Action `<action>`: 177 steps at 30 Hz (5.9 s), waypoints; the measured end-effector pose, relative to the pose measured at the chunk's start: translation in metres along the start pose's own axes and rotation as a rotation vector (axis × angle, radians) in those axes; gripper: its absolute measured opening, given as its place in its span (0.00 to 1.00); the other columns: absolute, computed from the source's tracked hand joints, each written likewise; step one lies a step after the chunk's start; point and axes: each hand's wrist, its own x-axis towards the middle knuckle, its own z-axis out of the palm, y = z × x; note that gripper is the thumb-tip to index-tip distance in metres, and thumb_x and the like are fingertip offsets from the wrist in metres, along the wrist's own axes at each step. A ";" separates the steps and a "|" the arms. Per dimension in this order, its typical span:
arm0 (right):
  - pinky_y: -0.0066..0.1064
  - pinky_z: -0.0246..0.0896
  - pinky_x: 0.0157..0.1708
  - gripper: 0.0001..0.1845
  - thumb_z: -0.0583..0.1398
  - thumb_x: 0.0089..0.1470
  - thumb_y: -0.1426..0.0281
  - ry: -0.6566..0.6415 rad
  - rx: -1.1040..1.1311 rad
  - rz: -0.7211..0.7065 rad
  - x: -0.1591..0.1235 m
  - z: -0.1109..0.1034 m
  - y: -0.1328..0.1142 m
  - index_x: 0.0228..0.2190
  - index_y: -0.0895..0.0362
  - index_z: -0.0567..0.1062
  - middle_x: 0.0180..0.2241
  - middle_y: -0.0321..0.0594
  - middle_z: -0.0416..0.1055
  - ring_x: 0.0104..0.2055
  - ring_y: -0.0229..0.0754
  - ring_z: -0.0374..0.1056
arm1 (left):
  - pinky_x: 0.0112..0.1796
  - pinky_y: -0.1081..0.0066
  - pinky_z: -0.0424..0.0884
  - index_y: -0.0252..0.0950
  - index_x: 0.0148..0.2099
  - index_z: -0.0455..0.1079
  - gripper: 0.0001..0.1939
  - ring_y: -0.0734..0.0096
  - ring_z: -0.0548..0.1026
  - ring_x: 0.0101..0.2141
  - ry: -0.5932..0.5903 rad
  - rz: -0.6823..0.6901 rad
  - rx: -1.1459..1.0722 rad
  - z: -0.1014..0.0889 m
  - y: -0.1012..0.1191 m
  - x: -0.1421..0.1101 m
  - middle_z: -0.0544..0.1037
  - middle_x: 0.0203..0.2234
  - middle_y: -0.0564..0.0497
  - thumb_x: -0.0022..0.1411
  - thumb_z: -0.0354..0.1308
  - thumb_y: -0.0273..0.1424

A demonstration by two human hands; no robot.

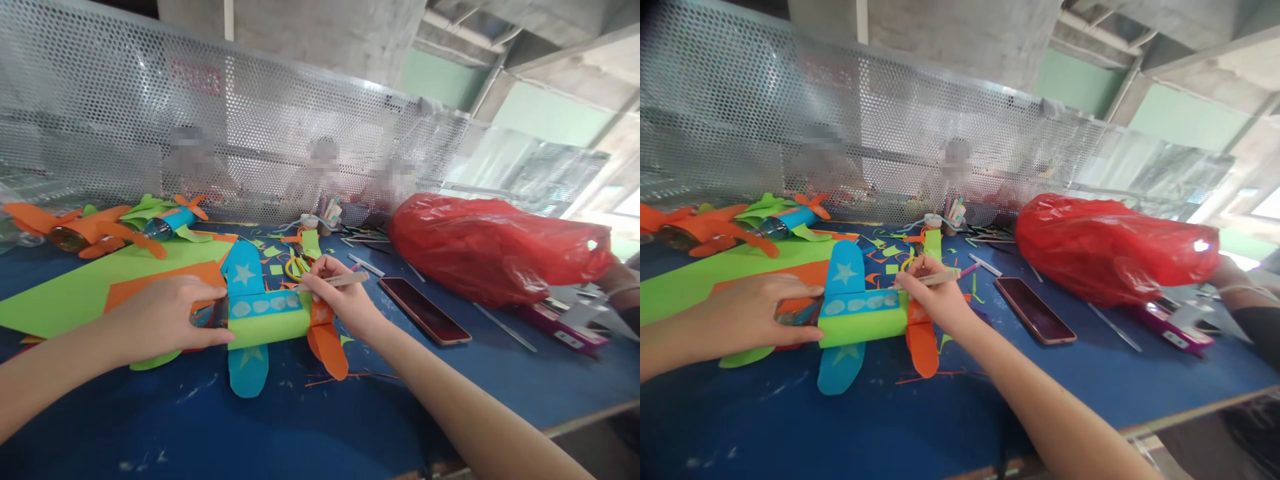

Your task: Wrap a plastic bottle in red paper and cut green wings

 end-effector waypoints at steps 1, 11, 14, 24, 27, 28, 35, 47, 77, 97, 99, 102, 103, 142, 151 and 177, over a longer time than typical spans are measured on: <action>0.27 0.47 0.22 0.13 0.63 0.49 0.64 -0.015 -0.009 -0.003 0.000 0.000 0.000 0.25 0.54 0.63 0.20 0.28 0.62 0.22 0.33 0.57 | 0.35 0.63 0.66 0.39 0.41 0.75 0.25 0.57 0.73 0.33 0.002 -0.003 -0.003 0.000 0.001 0.000 0.76 0.30 0.48 0.54 0.56 0.53; 0.28 0.43 0.22 0.15 0.59 0.49 0.67 0.018 -0.092 -0.043 0.002 -0.003 0.005 0.20 0.54 0.58 0.19 0.27 0.52 0.22 0.33 0.48 | 0.35 0.62 0.67 0.38 0.42 0.75 0.26 0.55 0.74 0.35 -0.014 -0.002 0.031 -0.003 0.002 0.000 0.76 0.31 0.47 0.55 0.55 0.54; 0.28 0.42 0.22 0.15 0.59 0.48 0.68 0.007 -0.107 -0.054 0.002 -0.004 0.006 0.19 0.55 0.57 0.19 0.27 0.51 0.23 0.33 0.46 | 0.36 0.62 0.66 0.38 0.41 0.75 0.24 0.54 0.73 0.36 -0.011 -0.012 0.012 -0.002 0.002 0.001 0.77 0.33 0.46 0.54 0.56 0.53; 0.28 0.43 0.22 0.14 0.59 0.48 0.68 -0.008 -0.120 -0.056 0.002 -0.004 0.005 0.19 0.54 0.58 0.19 0.27 0.51 0.22 0.33 0.47 | 0.32 0.66 0.65 0.38 0.34 0.75 0.21 0.58 0.73 0.31 -0.003 0.002 0.005 -0.005 0.007 0.000 0.76 0.28 0.49 0.54 0.56 0.52; 0.28 0.41 0.22 0.14 0.59 0.48 0.69 0.015 -0.128 -0.057 0.003 -0.004 0.006 0.19 0.54 0.57 0.19 0.27 0.50 0.22 0.33 0.45 | 0.32 0.66 0.65 0.38 0.35 0.74 0.23 0.58 0.73 0.31 0.003 0.009 0.001 -0.003 0.004 0.001 0.75 0.27 0.48 0.54 0.56 0.53; 0.28 0.41 0.22 0.14 0.58 0.48 0.69 0.026 -0.129 -0.060 0.003 -0.004 0.006 0.19 0.54 0.57 0.19 0.27 0.49 0.22 0.33 0.44 | 0.32 0.66 0.65 0.38 0.36 0.75 0.23 0.58 0.73 0.31 0.001 0.011 0.003 -0.003 0.004 0.000 0.75 0.27 0.48 0.54 0.56 0.53; 0.28 0.39 0.21 0.15 0.58 0.48 0.69 0.040 -0.153 -0.056 0.002 -0.004 0.005 0.19 0.54 0.56 0.18 0.27 0.49 0.21 0.33 0.43 | 0.34 0.64 0.66 0.37 0.39 0.75 0.25 0.56 0.73 0.33 0.016 0.023 0.043 -0.001 0.000 0.000 0.76 0.30 0.48 0.55 0.55 0.53; 0.27 0.41 0.21 0.14 0.57 0.49 0.70 0.027 -0.169 -0.059 0.002 -0.003 0.002 0.19 0.54 0.56 0.19 0.28 0.49 0.22 0.33 0.44 | 0.33 0.65 0.66 0.39 0.37 0.75 0.21 0.58 0.73 0.32 0.021 0.020 0.002 -0.001 0.001 0.000 0.77 0.29 0.49 0.54 0.57 0.52; 0.28 0.43 0.23 0.14 0.57 0.49 0.70 0.004 -0.136 -0.081 0.004 -0.006 0.006 0.19 0.54 0.56 0.19 0.27 0.49 0.22 0.33 0.46 | 0.33 0.66 0.64 0.37 0.39 0.74 0.23 0.59 0.72 0.32 -0.011 -0.005 0.029 -0.002 0.002 0.000 0.75 0.28 0.49 0.55 0.56 0.53; 0.27 0.46 0.23 0.16 0.60 0.49 0.65 0.036 -0.022 -0.038 0.001 -0.002 0.001 0.20 0.54 0.58 0.18 0.27 0.53 0.21 0.33 0.50 | 0.33 0.68 0.61 0.38 0.37 0.74 0.21 0.59 0.71 0.33 -0.030 -0.009 0.081 -0.007 0.010 -0.003 0.72 0.29 0.50 0.53 0.60 0.51; 0.27 0.46 0.22 0.15 0.60 0.48 0.66 0.028 -0.012 -0.043 0.001 -0.002 0.001 0.20 0.54 0.58 0.18 0.27 0.53 0.22 0.33 0.50 | 0.32 0.68 0.60 0.38 0.38 0.74 0.23 0.59 0.70 0.31 -0.037 -0.017 0.107 -0.006 0.009 -0.005 0.71 0.27 0.51 0.51 0.60 0.52; 0.27 0.43 0.21 0.15 0.59 0.47 0.68 0.022 -0.052 -0.057 0.001 -0.002 0.001 0.19 0.55 0.57 0.18 0.27 0.51 0.21 0.32 0.47 | 0.31 0.67 0.61 0.39 0.38 0.74 0.23 0.59 0.70 0.30 -0.015 -0.024 0.121 -0.001 0.006 -0.006 0.69 0.26 0.51 0.50 0.60 0.53; 0.27 0.42 0.21 0.15 0.59 0.47 0.69 0.018 -0.067 -0.063 0.001 -0.002 0.001 0.18 0.55 0.57 0.18 0.26 0.50 0.21 0.32 0.46 | 0.31 0.67 0.61 0.40 0.38 0.74 0.23 0.59 0.70 0.30 -0.003 -0.016 0.119 0.000 0.004 -0.006 0.69 0.26 0.51 0.50 0.60 0.53; 0.26 0.41 0.20 0.15 0.60 0.48 0.65 -0.095 -0.169 -0.053 -0.002 0.002 0.000 0.20 0.55 0.59 0.17 0.27 0.53 0.20 0.31 0.46 | 0.28 0.69 0.60 0.39 0.33 0.71 0.22 0.61 0.69 0.28 0.103 0.102 0.188 0.006 -0.001 -0.007 0.68 0.24 0.52 0.53 0.57 0.54; 0.26 0.41 0.20 0.14 0.60 0.48 0.67 -0.086 -0.192 -0.055 -0.001 0.003 0.001 0.20 0.55 0.59 0.18 0.27 0.54 0.21 0.31 0.47 | 0.28 0.69 0.60 0.39 0.33 0.71 0.23 0.61 0.69 0.28 0.074 0.089 0.171 0.004 0.001 -0.008 0.69 0.24 0.52 0.53 0.57 0.55; 0.27 0.40 0.20 0.15 0.61 0.47 0.65 -0.090 -0.171 -0.034 0.000 0.003 0.002 0.19 0.55 0.59 0.17 0.27 0.53 0.20 0.31 0.46 | 0.29 0.68 0.63 0.40 0.35 0.72 0.22 0.60 0.70 0.29 0.079 0.090 0.190 0.004 0.002 -0.008 0.70 0.25 0.51 0.53 0.57 0.54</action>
